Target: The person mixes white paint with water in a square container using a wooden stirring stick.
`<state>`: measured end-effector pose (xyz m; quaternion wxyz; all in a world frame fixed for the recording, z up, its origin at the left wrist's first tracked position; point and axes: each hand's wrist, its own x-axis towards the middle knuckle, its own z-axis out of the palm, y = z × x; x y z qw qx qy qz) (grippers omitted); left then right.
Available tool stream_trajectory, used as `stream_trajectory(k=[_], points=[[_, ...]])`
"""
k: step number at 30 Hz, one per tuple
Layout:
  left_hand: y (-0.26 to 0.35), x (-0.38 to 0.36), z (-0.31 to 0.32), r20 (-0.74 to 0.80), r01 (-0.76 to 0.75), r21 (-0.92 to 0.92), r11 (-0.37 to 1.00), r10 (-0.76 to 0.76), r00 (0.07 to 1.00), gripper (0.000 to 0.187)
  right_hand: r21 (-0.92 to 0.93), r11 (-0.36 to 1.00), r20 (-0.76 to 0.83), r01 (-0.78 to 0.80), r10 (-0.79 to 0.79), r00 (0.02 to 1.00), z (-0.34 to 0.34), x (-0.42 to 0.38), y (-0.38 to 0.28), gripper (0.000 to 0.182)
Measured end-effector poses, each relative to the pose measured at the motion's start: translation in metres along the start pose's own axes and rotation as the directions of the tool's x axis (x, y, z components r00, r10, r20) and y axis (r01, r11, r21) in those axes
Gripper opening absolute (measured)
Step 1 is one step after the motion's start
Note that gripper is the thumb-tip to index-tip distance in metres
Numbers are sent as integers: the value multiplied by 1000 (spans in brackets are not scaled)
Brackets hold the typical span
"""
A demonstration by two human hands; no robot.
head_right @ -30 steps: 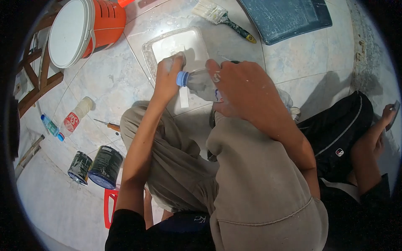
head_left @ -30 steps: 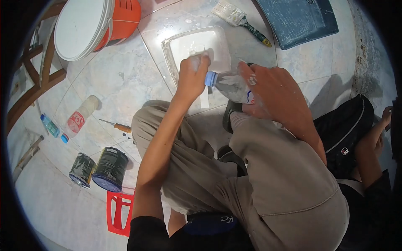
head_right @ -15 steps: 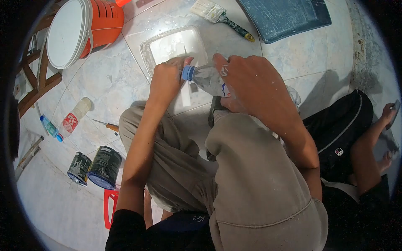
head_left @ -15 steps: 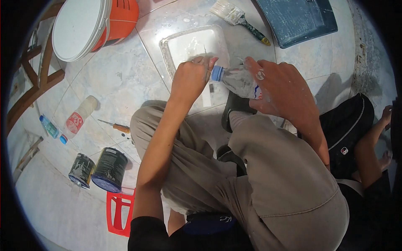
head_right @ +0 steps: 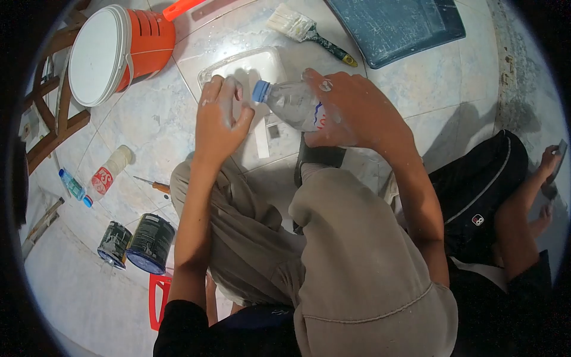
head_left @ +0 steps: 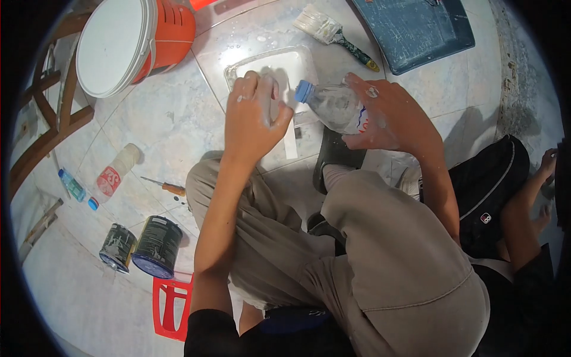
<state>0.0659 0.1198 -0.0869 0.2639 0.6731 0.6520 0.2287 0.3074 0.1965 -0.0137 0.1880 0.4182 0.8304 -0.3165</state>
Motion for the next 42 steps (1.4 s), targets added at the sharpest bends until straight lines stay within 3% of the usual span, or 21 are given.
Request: stream_trajectory(k=[3,6,9,12,14,15,18,19,21,23,26,27,29,30,32,33,35,39,42], points=[[0,-6,0,-23,70,-140,988,-74,997,22,87,994,-144,72,-59,988,12,3,6,101],[1,-8,-5,-58,48,-176,983,-59,997,23,183,975,-304,123,-63,951,0,-2,-5,98],[-10,-9,-6,-54,103,-371,923,-132,990,25,624,753,-321,209,4,947,-34,-4,-26,91],[-28,-11,-3,116,242,-678,694,-225,968,30,846,428,-380,318,66,923,-41,-2,-46,88],[-26,-15,-6,148,186,-786,590,-112,983,42,875,287,-432,391,97,897,-31,5,-57,85],[-22,-17,-9,159,162,-834,527,-52,986,49,876,236,-454,420,111,884,-24,10,-64,84],[-33,-41,9,358,333,-890,312,24,933,67,855,209,-504,474,127,854,1,27,-83,81],[-34,-46,19,331,333,-924,186,-45,943,67,844,210,-526,493,144,838,10,34,-91,80],[-28,-45,28,255,237,-965,-111,-196,947,69,826,219,-557,519,178,811,26,46,-104,78],[-24,-32,20,125,7,-943,-333,-336,934,70,829,214,-553,517,171,816,31,52,-108,76],[-28,-16,-12,-30,-263,-835,-484,-437,899,72,909,209,-360,361,-43,932,19,57,-93,75],[-33,-12,-22,-67,-322,-794,-516,-452,890,72,941,114,-313,319,-69,947,23,59,-88,69],[-47,-10,-40,-108,-349,-783,-515,-440,892,74,974,-74,-222,214,-135,966,41,67,-77,58],[-56,-10,-49,-140,-371,-778,-507,-436,889,67,949,-309,-105,69,-102,989,50,72,-72,54],[-63,-15,-59,-136,-360,-772,-525,-417,899,64,677,-713,139,-185,-123,983,65,81,-65,50],[-65,-17,-62,-149,-371,-763,-529,-414,898,64,610,-774,155,-170,-94,983,71,86,-66,46],[-68,-18,-68,-170,-391,-773,-500,-432,886,59,630,-764,177,-143,-39,983,78,93,-68,46],[-59,-21,-75,-273,-344,-938,-47,-511,815,57,670,-727,277,-149,58,959,78,99,-79,41],[-55,-19,-72,-248,-319,-946,-62,-499,831,57,748,-649,245,-139,74,967,91,108,-77,35]])
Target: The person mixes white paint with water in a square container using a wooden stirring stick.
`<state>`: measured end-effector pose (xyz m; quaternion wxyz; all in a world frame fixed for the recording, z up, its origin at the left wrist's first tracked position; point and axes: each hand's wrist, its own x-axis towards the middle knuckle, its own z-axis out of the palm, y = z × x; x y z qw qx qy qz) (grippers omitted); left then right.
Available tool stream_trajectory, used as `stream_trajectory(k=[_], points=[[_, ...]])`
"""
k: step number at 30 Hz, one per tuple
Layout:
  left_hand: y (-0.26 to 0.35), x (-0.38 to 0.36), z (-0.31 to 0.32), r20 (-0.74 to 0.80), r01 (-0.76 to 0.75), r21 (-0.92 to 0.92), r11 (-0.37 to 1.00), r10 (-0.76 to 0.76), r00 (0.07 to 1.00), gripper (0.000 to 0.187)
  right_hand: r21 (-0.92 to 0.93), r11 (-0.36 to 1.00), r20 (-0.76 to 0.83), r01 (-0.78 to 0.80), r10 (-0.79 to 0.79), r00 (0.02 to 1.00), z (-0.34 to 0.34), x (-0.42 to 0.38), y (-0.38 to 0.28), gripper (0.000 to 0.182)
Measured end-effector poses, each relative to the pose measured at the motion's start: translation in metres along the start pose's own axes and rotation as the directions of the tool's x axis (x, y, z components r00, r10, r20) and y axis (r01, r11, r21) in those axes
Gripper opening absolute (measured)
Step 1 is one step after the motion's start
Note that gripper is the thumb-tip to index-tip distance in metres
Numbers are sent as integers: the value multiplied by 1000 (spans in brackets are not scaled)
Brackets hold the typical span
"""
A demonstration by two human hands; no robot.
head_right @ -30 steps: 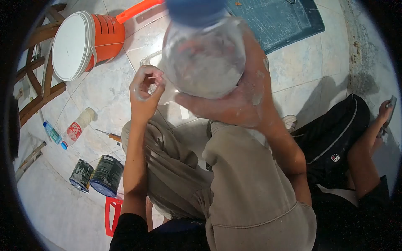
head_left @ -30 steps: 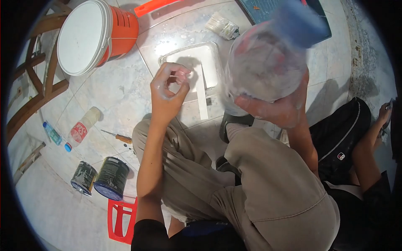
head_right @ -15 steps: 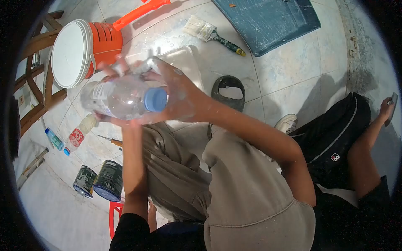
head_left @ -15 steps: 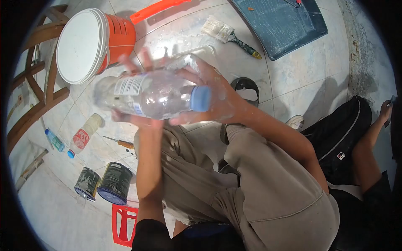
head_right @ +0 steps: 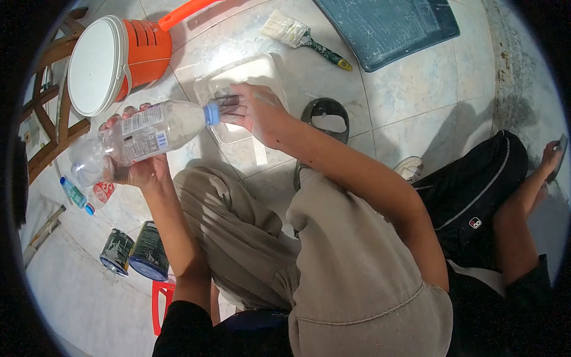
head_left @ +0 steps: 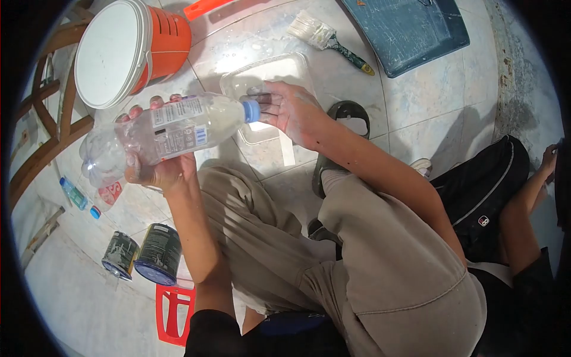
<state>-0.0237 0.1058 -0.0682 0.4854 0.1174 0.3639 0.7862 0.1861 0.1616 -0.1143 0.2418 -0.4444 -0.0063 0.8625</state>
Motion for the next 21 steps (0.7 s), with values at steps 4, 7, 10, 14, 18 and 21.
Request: stream_trajectory(k=[4,7,10,14,18,21], points=[[-3,-8,13,-75,-10,50,999,14,997,58,-154,986,-48,57,-65,997,-2,9,0,31],[0,-2,1,81,17,-15,1000,-16,997,60,-312,949,-36,51,-65,997,-1,12,-2,29],[2,-2,2,100,15,-23,1000,-12,995,62,-296,954,-104,-48,18,994,-2,19,-5,31],[10,0,-1,206,24,-20,1000,-19,978,62,-50,989,-209,-141,127,970,11,19,-12,38],[10,-3,3,279,33,1,999,-32,960,65,121,984,-143,-134,151,978,7,23,-12,35],[7,-3,9,322,2,58,998,-21,947,67,229,965,335,-129,47,941,-10,34,-11,24]])
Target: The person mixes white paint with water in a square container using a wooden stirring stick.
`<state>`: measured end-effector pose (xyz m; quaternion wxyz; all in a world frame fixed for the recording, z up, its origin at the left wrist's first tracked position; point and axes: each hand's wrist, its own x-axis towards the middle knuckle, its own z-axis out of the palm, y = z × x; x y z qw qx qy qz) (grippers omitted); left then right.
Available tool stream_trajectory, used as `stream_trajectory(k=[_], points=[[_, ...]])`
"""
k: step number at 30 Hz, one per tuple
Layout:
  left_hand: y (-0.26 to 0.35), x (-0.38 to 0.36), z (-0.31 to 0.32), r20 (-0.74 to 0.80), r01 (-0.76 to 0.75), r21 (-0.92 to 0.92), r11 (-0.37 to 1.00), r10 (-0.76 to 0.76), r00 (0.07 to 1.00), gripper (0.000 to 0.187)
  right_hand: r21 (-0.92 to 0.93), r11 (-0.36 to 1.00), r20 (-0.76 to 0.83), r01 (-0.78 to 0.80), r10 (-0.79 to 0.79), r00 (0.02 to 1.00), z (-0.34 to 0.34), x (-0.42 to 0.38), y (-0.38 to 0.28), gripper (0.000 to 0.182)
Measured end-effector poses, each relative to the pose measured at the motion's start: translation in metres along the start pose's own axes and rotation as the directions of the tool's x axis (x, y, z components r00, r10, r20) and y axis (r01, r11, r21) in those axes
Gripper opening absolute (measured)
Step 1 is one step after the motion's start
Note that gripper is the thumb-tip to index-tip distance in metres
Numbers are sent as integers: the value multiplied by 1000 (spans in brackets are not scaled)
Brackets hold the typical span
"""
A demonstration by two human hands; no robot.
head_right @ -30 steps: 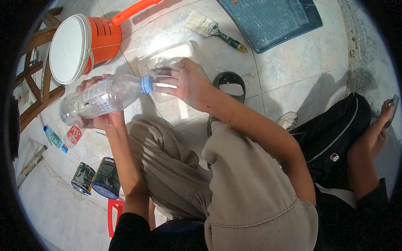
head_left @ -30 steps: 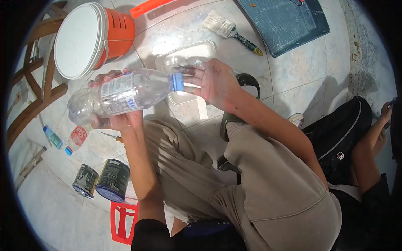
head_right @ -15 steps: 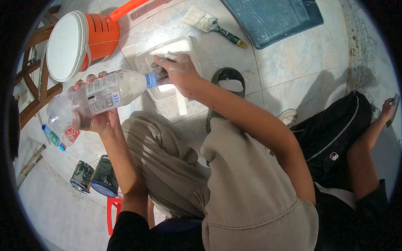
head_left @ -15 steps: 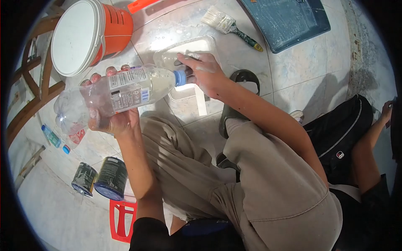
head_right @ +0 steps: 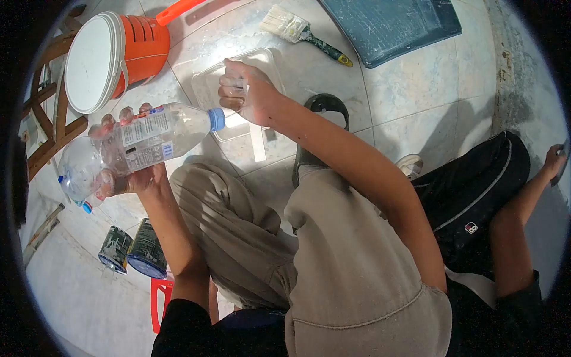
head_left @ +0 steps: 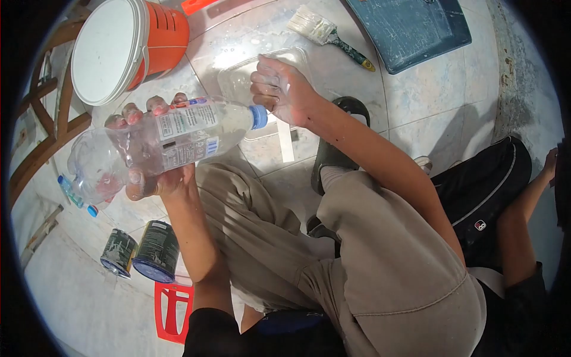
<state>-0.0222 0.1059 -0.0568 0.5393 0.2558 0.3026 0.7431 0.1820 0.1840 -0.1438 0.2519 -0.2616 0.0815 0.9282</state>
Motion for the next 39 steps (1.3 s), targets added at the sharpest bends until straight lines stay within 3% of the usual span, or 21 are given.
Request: stream_trajectory(k=[3,6,9,12,15,18,21,24,29,33,36,39], points=[[1,-3,-3,-24,29,-46,999,-30,999,67,-285,957,-191,52,-110,975,15,-3,2,20],[3,-2,-8,-45,-7,-40,999,5,999,65,-443,896,-254,7,-133,958,32,-13,2,18],[8,-2,-4,-74,17,-33,999,-20,997,67,-491,865,-289,-107,-46,956,28,-17,-3,16],[9,-1,-5,-80,15,6,1000,-14,997,68,-331,934,-276,-131,37,961,16,-10,-1,20],[6,-1,-8,-51,-20,-12,1000,20,998,68,-214,969,-540,-125,-11,841,32,-6,9,21],[8,-2,-15,-73,-27,-2,1000,27,997,74,-364,920,-299,-149,36,953,14,-9,4,23],[9,-2,-19,-68,-31,-13,999,30,997,85,-455,884,-127,-103,51,991,-4,-10,8,12],[9,-2,-20,-62,-23,-58,998,20,998,94,-433,896,-61,-94,75,995,-12,-9,4,6],[8,-3,-18,-114,-5,-120,993,-9,993,93,-465,883,-139,68,-149,979,11,-11,9,6],[8,-4,-18,-181,-21,-81,997,6,983,90,-657,753,-171,-31,-110,979,9,-8,1,20],[4,-2,-21,-127,-22,-38,999,17,992,85,-581,802,-196,-138,27,980,-1,-2,-7,30],[4,2,-17,-1,-55,-89,995,55,999,66,-390,918,-372,-70,-88,924,7,10,9,35]])
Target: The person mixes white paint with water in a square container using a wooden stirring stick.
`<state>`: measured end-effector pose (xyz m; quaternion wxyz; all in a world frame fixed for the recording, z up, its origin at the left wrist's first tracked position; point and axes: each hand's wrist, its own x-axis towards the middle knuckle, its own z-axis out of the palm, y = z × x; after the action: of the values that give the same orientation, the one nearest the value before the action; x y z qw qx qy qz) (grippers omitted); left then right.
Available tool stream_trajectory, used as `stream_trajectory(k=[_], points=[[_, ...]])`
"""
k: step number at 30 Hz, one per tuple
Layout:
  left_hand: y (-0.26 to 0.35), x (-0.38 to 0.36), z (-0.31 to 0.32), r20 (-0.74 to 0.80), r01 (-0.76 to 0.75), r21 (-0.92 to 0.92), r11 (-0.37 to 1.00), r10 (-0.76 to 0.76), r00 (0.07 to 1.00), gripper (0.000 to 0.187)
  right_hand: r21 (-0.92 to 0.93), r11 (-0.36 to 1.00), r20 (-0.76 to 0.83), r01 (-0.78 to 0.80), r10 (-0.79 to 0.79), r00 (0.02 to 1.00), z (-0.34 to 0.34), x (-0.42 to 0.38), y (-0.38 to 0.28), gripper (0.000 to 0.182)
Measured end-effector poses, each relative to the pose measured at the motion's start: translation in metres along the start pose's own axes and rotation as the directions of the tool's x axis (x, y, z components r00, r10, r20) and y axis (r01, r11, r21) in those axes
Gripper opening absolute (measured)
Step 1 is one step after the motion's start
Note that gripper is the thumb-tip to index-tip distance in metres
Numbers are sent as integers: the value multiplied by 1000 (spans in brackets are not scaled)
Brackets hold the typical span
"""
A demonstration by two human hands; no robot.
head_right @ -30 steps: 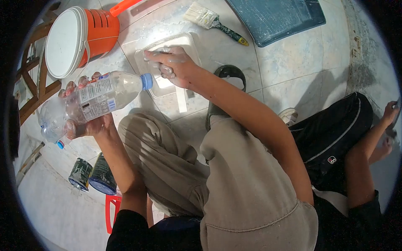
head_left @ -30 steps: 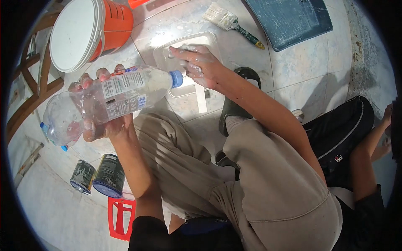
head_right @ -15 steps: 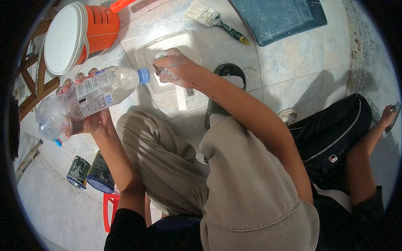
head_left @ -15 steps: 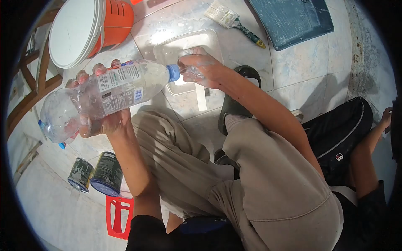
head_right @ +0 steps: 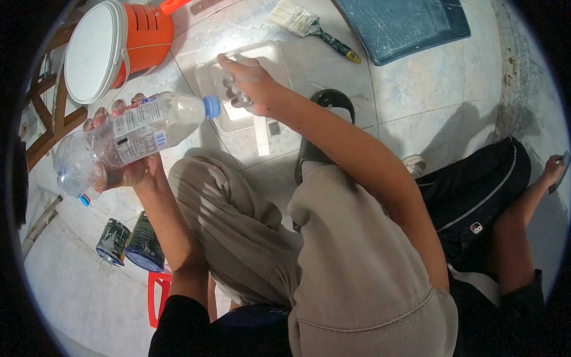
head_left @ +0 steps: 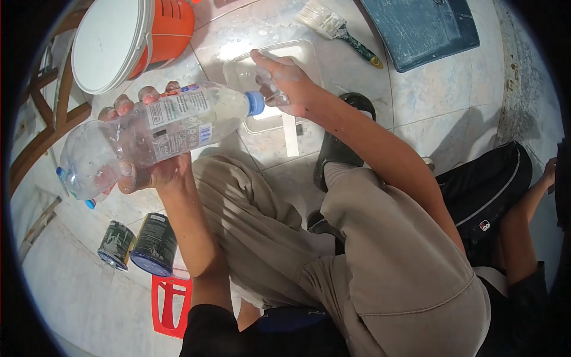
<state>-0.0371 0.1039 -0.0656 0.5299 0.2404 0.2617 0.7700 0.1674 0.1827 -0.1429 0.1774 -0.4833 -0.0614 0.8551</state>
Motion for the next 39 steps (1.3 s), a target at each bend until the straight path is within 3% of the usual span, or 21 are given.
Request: stream_trajectory(k=[3,6,9,12,15,18,21,24,27,30,33,36,39], points=[[0,-1,-4,3,12,-5,1000,-12,1000,66,143,987,-145,-78,98,985,17,-7,-5,34],[-2,0,-1,22,-9,-19,1000,10,1000,66,205,961,-58,-186,202,978,15,-8,-11,31],[-3,-2,3,-24,38,49,998,-36,999,75,235,959,-48,-156,172,984,18,-9,-10,27],[-9,-1,1,15,-1,-63,998,2,1000,66,182,973,9,-139,140,990,16,-5,-11,26],[-7,-1,2,4,2,-20,1000,-2,1000,65,171,977,-11,-127,130,991,20,-7,-12,25],[-7,-1,3,8,3,-19,1000,-3,1000,65,178,975,75,-133,122,990,17,-4,-12,25],[-4,-2,6,-7,49,81,995,-48,999,73,120,990,-98,-73,85,992,29,-15,-16,27],[-9,-9,22,-283,14,186,982,40,958,74,67,997,318,49,-68,946,10,-5,-14,29],[-8,-8,22,-251,29,207,978,24,968,74,-42,997,148,72,-65,987,15,-15,-18,32],[-8,-7,18,-158,45,135,990,-23,987,79,9,999,146,38,-39,989,9,-7,-10,40],[-8,-4,5,19,92,85,992,-94,995,85,157,980,187,-126,96,978,8,-3,-9,50],[-10,-3,6,58,83,67,994,-87,994,82,239,954,89,-182,165,982,17,-7,-15,56],[-15,-3,1,142,54,-26,998,-49,989,70,289,943,312,-165,71,948,3,-3,-12,55]])
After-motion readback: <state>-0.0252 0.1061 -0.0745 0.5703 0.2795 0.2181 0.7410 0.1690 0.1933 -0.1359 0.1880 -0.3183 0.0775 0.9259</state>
